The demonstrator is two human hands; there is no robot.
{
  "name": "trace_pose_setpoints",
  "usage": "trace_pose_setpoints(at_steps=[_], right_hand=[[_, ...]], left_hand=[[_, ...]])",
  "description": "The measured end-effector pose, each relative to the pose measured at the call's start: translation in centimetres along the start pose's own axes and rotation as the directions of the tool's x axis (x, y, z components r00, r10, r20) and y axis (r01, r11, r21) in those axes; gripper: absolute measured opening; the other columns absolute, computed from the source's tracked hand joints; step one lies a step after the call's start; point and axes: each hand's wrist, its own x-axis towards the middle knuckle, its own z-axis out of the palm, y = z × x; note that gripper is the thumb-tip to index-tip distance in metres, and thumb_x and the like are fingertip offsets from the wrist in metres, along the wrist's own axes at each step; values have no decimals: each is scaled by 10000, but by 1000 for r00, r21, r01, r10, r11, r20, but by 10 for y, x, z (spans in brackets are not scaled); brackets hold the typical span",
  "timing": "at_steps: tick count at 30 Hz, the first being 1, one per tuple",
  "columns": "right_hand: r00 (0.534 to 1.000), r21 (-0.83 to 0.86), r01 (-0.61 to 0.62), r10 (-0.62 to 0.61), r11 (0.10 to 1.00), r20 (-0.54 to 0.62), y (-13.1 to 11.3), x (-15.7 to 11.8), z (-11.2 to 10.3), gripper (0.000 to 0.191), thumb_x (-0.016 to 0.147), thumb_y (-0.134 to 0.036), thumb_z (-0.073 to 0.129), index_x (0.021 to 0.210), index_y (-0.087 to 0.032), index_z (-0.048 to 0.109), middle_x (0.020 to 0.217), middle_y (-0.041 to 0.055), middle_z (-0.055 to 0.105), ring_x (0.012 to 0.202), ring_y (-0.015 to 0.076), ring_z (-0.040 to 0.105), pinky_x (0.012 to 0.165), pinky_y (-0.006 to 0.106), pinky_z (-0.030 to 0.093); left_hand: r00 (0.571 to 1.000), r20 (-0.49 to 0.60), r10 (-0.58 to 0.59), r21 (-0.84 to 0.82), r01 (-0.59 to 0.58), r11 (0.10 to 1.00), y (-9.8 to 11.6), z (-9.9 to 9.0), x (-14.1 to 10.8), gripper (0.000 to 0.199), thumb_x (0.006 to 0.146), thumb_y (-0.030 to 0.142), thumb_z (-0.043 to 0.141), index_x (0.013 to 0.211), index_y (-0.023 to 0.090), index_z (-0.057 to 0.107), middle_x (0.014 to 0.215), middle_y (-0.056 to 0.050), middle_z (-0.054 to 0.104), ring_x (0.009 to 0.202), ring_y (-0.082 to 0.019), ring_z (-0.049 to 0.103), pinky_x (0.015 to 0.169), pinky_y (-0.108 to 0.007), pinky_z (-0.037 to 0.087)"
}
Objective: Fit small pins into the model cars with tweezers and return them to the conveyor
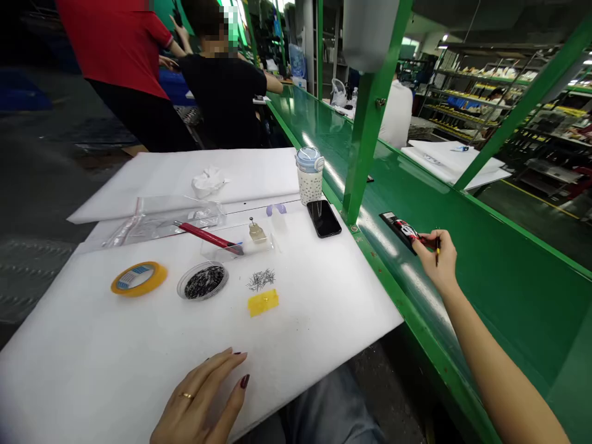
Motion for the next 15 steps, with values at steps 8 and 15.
trace_pose_setpoints(at_steps=[8,15], right_hand=[[901,342,167,-284,925,327,-135,-215,-27,288,810,-196,726,897,-266,462,939,33,712,713,165,645,607,253,521],[755,457,222,-448,861,478,-150,-263,-1,262,874,-237,691,1121,-247,604,1072,86,709,996,259,720,837,380,606]], left_hand=[[813,329,-481,-921,389,26,122,13,9,967,769,553,856,1588,352,385,1504,-107,614,1347,-319,625,1116,-403,545],[565,410,-717,-912,232,-339,137,-9,15,947,713,530,907,1522,400,434,1165,-51,748,1022,-277,765,925,-428,634]])
